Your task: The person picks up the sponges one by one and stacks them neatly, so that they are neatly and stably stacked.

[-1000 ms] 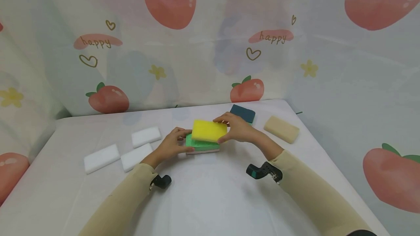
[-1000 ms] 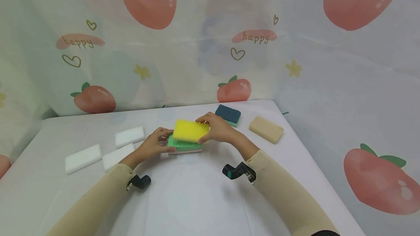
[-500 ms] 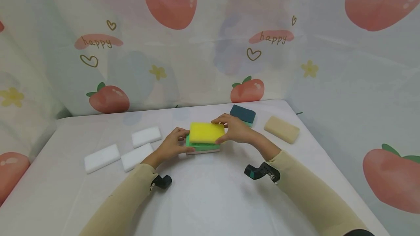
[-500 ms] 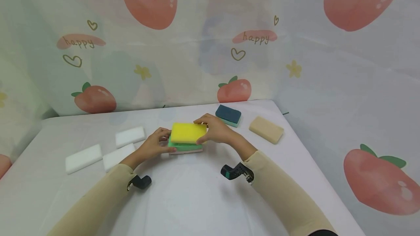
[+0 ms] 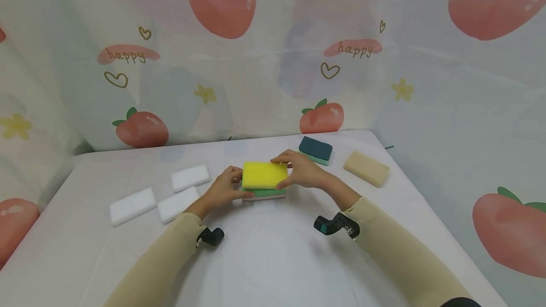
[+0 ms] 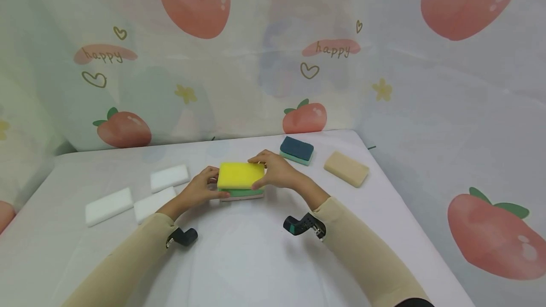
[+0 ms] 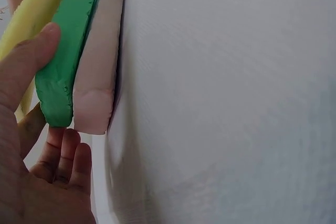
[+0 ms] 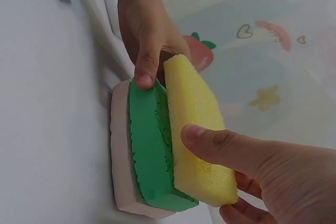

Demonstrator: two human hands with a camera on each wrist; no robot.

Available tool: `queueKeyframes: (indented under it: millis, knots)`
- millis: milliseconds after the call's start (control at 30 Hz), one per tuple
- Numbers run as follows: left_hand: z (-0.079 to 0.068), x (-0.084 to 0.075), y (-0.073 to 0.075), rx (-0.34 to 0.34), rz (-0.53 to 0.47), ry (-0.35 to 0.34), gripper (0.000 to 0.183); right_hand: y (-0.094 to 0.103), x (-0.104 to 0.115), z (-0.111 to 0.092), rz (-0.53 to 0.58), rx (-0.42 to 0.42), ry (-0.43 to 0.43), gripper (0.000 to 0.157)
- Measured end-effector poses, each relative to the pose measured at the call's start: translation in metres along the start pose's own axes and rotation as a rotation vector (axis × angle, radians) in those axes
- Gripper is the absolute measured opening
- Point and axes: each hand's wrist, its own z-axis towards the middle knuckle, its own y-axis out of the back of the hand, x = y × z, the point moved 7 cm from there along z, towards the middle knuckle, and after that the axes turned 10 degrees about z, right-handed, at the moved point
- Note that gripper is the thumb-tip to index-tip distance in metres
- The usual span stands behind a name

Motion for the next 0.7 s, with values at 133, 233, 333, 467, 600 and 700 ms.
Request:
queueKeyframes:
  millis: [133,233,333,467,600,700]
  knots:
    - [0.0012,0.0022,-0.0011,0.002,0.007,0.011,0.064,-0.0015,-0.0002,0.0007,-0.016,0.000,0.000,0.072]
    - [0.0011,0.0022,-0.0009,0.001,0.009,0.018,0.066,-0.0029,-0.0022,0.0010,-0.015,0.004,0.008,0.072]
    - [0.0004,0.0006,0.0000,-0.005,0.011,0.018,0.066,-0.0043,-0.0044,0.0010,-0.001,0.010,0.009,0.072]
    - [-0.0010,-0.0015,0.0008,-0.012,0.006,0.018,0.066,-0.0047,-0.0059,0.0009,0.006,0.013,0.005,0.072]
    - [-0.0018,-0.0024,0.0006,-0.013,0.000,0.017,0.068,-0.0056,-0.0070,0.0014,0.002,0.018,-0.003,0.072]
    - [-0.0017,-0.0022,-0.0001,-0.014,0.001,0.017,0.070,-0.0067,-0.0081,0.0019,0.000,0.021,-0.011,0.073]
